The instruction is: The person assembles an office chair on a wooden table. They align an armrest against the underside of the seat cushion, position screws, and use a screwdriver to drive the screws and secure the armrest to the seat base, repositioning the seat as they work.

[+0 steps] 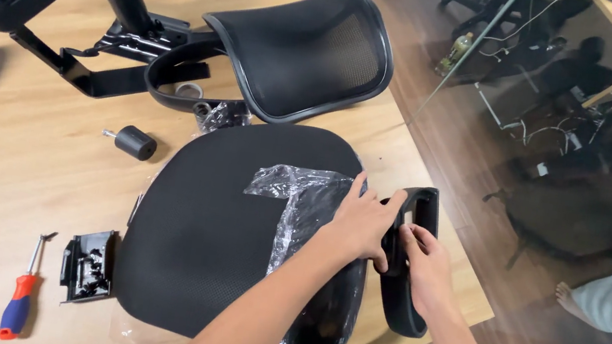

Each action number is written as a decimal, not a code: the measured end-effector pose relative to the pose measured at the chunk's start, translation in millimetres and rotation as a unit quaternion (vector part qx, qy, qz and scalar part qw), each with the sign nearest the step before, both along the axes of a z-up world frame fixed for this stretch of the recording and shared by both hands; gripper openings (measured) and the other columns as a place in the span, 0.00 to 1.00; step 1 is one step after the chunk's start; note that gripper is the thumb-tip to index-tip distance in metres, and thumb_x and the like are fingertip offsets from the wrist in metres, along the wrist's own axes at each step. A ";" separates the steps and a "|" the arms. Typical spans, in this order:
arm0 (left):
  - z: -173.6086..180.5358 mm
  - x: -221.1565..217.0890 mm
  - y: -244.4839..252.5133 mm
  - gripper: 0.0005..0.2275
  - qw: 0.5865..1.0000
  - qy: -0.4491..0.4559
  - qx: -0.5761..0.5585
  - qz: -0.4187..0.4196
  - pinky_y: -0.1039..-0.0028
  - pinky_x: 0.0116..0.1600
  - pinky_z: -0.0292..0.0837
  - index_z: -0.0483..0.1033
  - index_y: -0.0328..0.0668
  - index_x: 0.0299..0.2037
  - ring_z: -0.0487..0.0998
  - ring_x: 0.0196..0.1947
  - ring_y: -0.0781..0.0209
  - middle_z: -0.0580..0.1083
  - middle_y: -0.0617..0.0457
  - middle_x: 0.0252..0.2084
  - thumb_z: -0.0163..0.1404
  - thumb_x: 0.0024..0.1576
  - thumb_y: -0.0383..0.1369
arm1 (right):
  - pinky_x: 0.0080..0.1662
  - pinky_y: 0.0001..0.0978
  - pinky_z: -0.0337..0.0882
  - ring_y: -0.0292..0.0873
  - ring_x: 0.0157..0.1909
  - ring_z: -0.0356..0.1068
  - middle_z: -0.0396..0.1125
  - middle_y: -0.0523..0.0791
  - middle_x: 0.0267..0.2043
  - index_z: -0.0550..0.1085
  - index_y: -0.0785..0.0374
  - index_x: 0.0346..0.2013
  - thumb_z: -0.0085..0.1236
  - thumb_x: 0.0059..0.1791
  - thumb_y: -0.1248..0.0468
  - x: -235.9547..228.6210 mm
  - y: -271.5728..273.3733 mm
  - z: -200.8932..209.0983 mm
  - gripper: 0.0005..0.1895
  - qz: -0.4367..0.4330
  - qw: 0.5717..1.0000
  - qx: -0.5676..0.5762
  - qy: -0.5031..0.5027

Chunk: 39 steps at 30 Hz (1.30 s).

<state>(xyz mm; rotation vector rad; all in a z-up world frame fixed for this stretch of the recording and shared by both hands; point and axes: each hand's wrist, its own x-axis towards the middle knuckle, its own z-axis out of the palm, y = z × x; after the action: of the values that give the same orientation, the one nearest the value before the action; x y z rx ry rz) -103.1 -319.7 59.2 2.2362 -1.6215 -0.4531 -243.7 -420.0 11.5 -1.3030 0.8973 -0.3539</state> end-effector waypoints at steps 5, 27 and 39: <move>-29.3 9.2 -3.0 0.48 0.999 -0.028 0.023 -0.014 0.44 0.75 0.37 0.63 0.33 0.59 0.73 0.57 0.40 0.79 0.39 0.41 0.73 0.28 0.47 | 0.37 0.27 0.68 0.32 0.37 0.68 0.71 0.43 0.37 0.75 0.66 0.46 0.53 0.54 0.62 5.1 2.7 -6.5 0.11 0.012 1.000 -0.005 0.014; -41.8 51.5 -22.0 0.23 0.991 0.012 0.118 -0.061 0.42 0.67 0.49 0.78 0.69 0.50 0.75 0.56 0.54 0.78 0.57 0.50 0.57 0.48 0.22 | 0.35 0.24 0.62 0.29 0.33 0.62 0.68 0.38 0.33 0.74 0.62 0.46 0.53 0.55 0.63 6.7 30.5 -16.3 0.08 0.069 0.996 -0.056 -0.009; -25.6 63.0 -22.4 0.19 0.962 0.029 0.193 -0.192 0.56 0.61 0.61 0.78 0.65 0.51 0.78 0.54 0.58 0.80 0.61 0.48 0.64 0.48 0.38 | 0.44 0.26 0.68 0.33 0.42 0.68 0.71 0.41 0.40 0.74 0.65 0.47 0.57 0.53 0.66 -7.1 36.4 -26.8 0.09 0.087 0.994 -0.037 -0.056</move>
<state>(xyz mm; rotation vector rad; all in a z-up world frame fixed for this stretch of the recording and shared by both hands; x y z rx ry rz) -40.1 -342.1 33.7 2.1257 -2.0916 -1.0037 -250.9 -383.7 -15.3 -1.4044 0.6762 -0.3218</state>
